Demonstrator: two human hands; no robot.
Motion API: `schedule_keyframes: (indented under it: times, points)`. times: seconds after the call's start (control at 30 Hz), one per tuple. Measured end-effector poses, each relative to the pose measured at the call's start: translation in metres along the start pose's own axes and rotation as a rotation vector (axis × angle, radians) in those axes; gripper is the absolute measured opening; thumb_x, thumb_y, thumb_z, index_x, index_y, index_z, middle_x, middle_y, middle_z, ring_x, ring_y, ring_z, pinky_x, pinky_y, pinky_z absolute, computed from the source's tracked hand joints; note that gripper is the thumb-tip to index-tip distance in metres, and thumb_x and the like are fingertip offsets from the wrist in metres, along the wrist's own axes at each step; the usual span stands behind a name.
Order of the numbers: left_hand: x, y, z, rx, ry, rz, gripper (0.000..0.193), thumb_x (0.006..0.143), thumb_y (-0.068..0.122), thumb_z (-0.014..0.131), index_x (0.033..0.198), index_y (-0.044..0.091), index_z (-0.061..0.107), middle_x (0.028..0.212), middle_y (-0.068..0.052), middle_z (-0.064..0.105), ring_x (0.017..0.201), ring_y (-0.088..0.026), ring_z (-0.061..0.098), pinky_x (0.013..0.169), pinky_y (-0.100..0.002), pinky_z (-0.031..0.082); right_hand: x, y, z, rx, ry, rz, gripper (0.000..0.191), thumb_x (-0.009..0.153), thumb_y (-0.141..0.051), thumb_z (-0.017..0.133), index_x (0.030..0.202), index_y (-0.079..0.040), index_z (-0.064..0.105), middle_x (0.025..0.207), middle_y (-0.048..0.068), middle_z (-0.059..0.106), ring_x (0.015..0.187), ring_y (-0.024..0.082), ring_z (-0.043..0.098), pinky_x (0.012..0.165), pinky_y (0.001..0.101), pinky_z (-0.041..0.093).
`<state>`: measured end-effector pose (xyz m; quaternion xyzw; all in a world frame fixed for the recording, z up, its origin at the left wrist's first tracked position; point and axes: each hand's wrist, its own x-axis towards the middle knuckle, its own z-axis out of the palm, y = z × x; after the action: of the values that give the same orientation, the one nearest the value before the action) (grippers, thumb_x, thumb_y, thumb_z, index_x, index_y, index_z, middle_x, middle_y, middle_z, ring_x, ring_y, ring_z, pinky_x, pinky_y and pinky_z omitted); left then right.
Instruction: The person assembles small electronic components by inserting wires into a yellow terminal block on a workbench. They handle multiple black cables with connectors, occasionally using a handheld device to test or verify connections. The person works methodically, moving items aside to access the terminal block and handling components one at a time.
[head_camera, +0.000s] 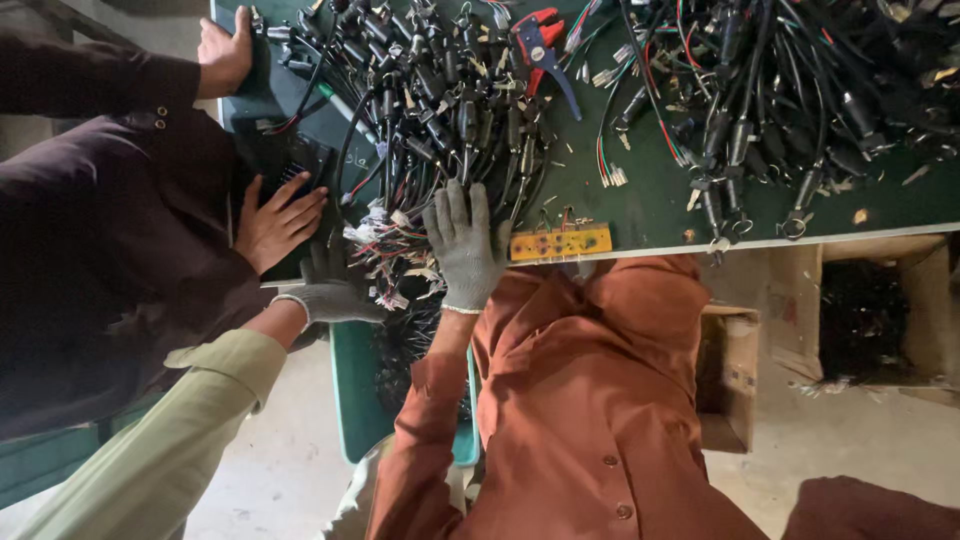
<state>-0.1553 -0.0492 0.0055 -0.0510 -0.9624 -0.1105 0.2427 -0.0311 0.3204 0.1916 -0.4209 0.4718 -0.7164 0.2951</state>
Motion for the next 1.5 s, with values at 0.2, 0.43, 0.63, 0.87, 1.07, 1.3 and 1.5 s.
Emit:
schedule_keyframes:
  times: [0.2, 0.43, 0.63, 0.87, 1.07, 1.3, 1.5]
  points:
    - [-0.004, -0.004, 0.007, 0.016, 0.002, 0.003, 0.064, 0.098, 0.038, 0.068, 0.149, 0.004, 0.051, 0.155, -0.028, 0.043, 0.145, -0.047, 0.039, 0.123, -0.061, 0.026, -0.002, 0.004, -0.014, -0.019, 0.007, -0.01, 0.029, 0.086, -0.023, 0.069, 0.11, -0.008, 0.075, 0.102, 0.009, 0.074, 0.092, 0.021, 0.07, 0.082, 0.0344, 0.057]
    - [-0.005, -0.004, 0.009, 0.003, 0.028, 0.005, 0.059, 0.099, 0.035, 0.067, 0.149, 0.006, 0.052, 0.156, -0.026, 0.044, 0.146, -0.046, 0.038, 0.124, -0.06, 0.026, -0.01, -0.005, 0.0, -0.089, 0.018, -0.006, 0.028, 0.088, -0.024, 0.067, 0.111, -0.009, 0.074, 0.105, 0.009, 0.074, 0.095, 0.024, 0.07, 0.085, 0.0369, 0.056]
    - [-0.004, -0.002, 0.009, -0.005, 0.012, -0.002, 0.058, 0.098, 0.034, 0.067, 0.147, 0.006, 0.054, 0.156, -0.025, 0.044, 0.146, -0.046, 0.039, 0.123, -0.06, 0.026, -0.031, -0.02, -0.044, -0.716, 0.236, 0.321, 0.028, 0.089, -0.024, 0.066, 0.111, -0.009, 0.073, 0.108, 0.009, 0.073, 0.099, 0.027, 0.07, 0.088, 0.039, 0.055]
    - [-0.003, -0.005, 0.009, -0.003, 0.019, 0.003, 0.056, 0.099, 0.034, 0.066, 0.147, 0.006, 0.056, 0.155, -0.026, 0.045, 0.146, -0.046, 0.039, 0.124, -0.06, 0.026, 0.012, 0.077, -0.135, -1.192, 0.653, 0.828, 0.03, 0.096, -0.027, 0.066, 0.116, -0.006, 0.072, 0.111, 0.016, 0.072, 0.101, 0.038, 0.067, 0.087, 0.0445, 0.052]
    - [0.005, -0.007, 0.006, 0.009, 0.009, -0.005, 0.054, 0.099, 0.033, 0.064, 0.145, 0.006, 0.057, 0.153, -0.026, 0.047, 0.145, -0.045, 0.04, 0.123, -0.059, 0.026, 0.039, 0.107, -0.173, -1.288, 0.902, 0.547, 0.022, 0.104, -0.021, 0.067, 0.116, -0.004, 0.07, 0.11, 0.017, 0.071, 0.101, 0.036, 0.068, 0.089, 0.045, 0.054]
    - [0.008, -0.008, 0.007, 0.001, 0.013, -0.011, 0.054, 0.098, 0.033, 0.063, 0.144, 0.007, 0.058, 0.154, -0.025, 0.048, 0.144, -0.045, 0.042, 0.123, -0.059, 0.027, 0.045, 0.14, -0.197, -1.347, 1.159, 0.381, 0.044, 0.099, -0.022, 0.075, 0.135, -0.001, 0.061, 0.118, 0.023, 0.06, 0.101, 0.039, 0.067, 0.086, 0.0471, 0.053]
    - [0.004, -0.008, 0.005, -0.007, -0.005, -0.009, 0.054, 0.097, 0.033, 0.062, 0.144, 0.006, 0.058, 0.153, -0.026, 0.048, 0.145, -0.045, 0.041, 0.124, -0.058, 0.026, 0.041, 0.158, -0.213, -1.503, 1.157, 0.517, 0.036, 0.105, -0.03, 0.077, 0.125, -0.002, 0.065, 0.115, 0.023, 0.062, 0.101, 0.041, 0.065, 0.085, 0.0495, 0.053]
